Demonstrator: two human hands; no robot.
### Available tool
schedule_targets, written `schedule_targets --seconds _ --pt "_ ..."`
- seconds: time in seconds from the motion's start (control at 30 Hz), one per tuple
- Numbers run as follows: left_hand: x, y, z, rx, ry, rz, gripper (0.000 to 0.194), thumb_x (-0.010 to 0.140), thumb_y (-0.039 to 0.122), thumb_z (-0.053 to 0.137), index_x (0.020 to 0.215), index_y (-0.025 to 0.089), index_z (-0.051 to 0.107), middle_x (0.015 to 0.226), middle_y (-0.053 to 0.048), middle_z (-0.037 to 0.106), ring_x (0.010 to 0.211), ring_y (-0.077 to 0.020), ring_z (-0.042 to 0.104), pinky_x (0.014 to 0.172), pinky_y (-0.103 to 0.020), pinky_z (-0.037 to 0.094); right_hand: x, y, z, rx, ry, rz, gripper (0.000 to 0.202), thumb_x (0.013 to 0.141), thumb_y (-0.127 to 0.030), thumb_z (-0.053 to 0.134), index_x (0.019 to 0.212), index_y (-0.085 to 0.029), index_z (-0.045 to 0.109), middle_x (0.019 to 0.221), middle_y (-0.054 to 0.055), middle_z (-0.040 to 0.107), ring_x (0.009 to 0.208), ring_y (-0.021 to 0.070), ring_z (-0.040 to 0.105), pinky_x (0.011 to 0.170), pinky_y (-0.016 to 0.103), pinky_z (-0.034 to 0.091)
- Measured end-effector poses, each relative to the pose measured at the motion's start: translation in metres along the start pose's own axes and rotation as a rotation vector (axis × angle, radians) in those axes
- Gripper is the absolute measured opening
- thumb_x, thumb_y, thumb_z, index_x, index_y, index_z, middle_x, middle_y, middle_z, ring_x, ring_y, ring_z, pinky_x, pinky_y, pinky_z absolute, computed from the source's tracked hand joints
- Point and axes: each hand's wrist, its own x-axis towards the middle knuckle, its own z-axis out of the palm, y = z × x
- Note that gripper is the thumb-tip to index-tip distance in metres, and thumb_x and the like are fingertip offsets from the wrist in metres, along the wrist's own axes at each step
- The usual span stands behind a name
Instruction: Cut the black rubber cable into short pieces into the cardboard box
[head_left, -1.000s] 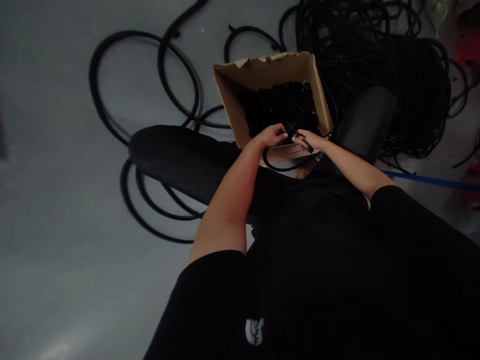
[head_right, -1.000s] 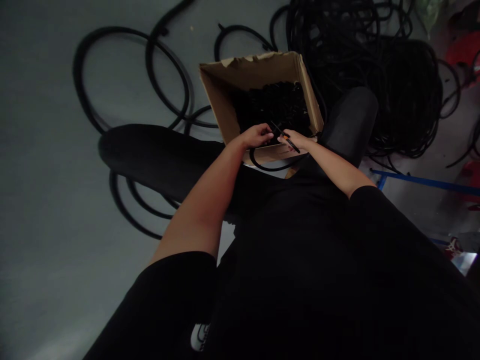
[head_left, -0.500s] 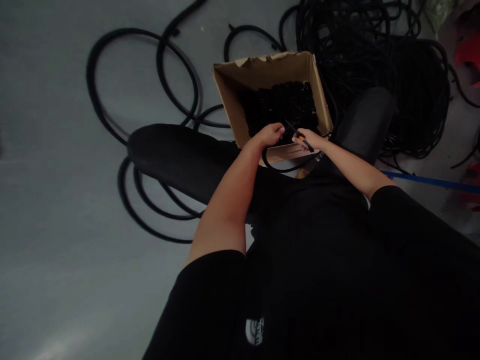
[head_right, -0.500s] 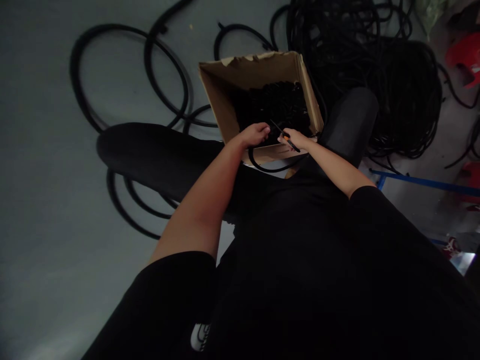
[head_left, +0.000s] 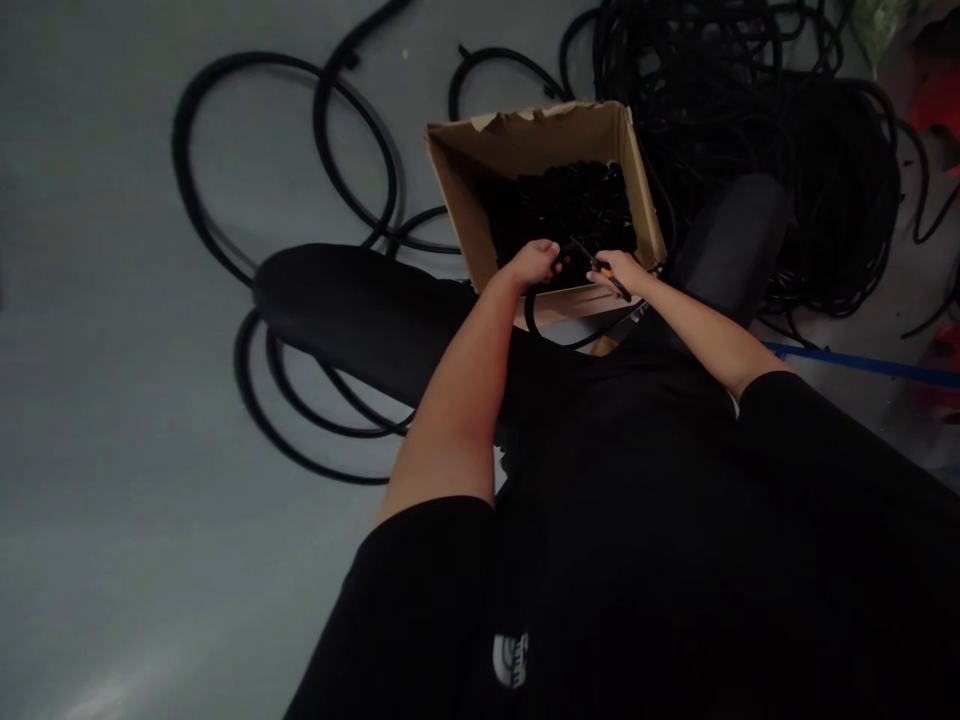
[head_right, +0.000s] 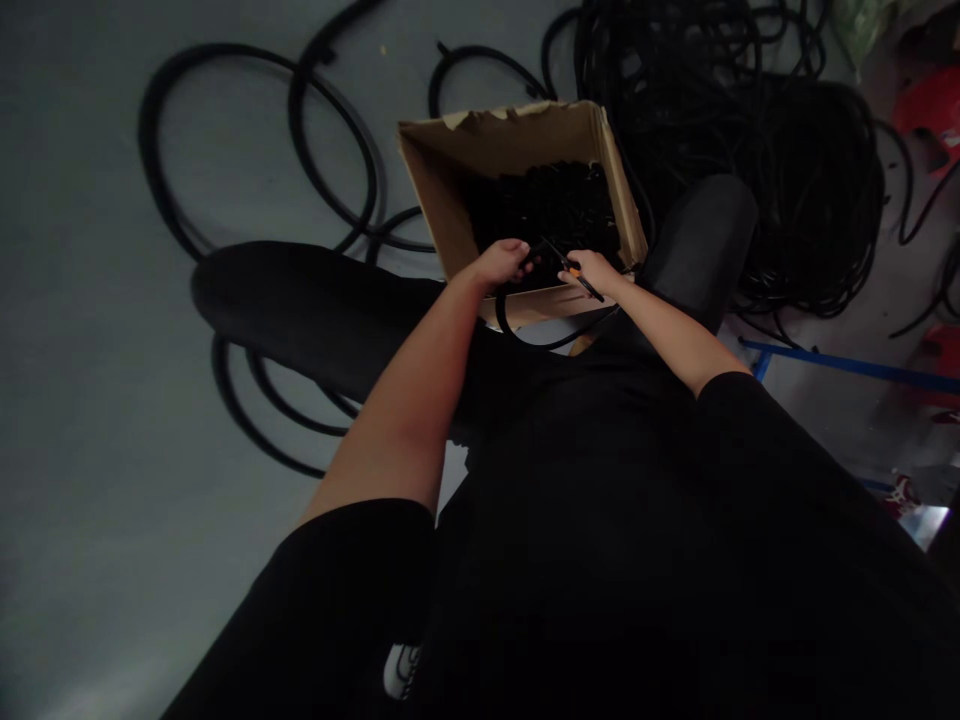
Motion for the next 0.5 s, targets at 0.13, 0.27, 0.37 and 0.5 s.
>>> schedule_targets --seconds 0.13,0.27,0.37,0.5 --pt "-0.001 0.000 0.000 0.013 0.013 0.026 0.031 0.124 0.035 0.058 0.098 0.021 0.067 0.076 -0.003 0.060 0.065 -0.0160 0.051 0.066 -0.026 0.047 -0.001 -0.001 -0.001 0.048 0.008 0.007 0.034 0.111 -0.013 0.086 0.095 -0.024 0.058 0.059 -0.012 0.057 0.043 0.0091 0.057 0.044 0.019 0.038" --pt "-0.002 0.000 0.000 0.015 -0.017 0.011 0.033 0.123 0.042 0.062 0.097 0.022 0.066 0.075 -0.001 0.057 0.063 -0.0152 0.048 0.067 -0.027 0.046 0.000 0.000 0.000 0.107 -0.071 0.021 0.037 0.113 -0.010 0.085 0.096 -0.025 0.056 0.057 -0.014 0.054 0.042 0.0089 0.055 0.043 0.016 0.042" --pt "-0.002 -0.003 -0.001 0.024 -0.119 0.036 0.036 0.119 0.047 0.069 0.093 0.022 0.069 0.073 -0.002 0.057 0.064 -0.0168 0.049 0.066 -0.028 0.046 0.003 0.005 0.004 0.188 -0.157 0.003 0.037 0.114 -0.012 0.084 0.100 -0.027 0.052 0.060 -0.014 0.054 0.045 0.0092 0.056 0.043 0.014 0.044" --pt "-0.001 -0.008 -0.004 0.034 -0.214 0.070 0.032 0.118 0.044 0.066 0.095 0.023 0.073 0.072 -0.002 0.057 0.065 -0.0182 0.050 0.065 -0.027 0.046 0.009 0.011 0.006 0.220 -0.167 -0.006 0.037 0.115 -0.021 0.085 0.102 -0.027 0.051 0.060 -0.014 0.052 0.045 0.0089 0.052 0.042 0.014 0.041"
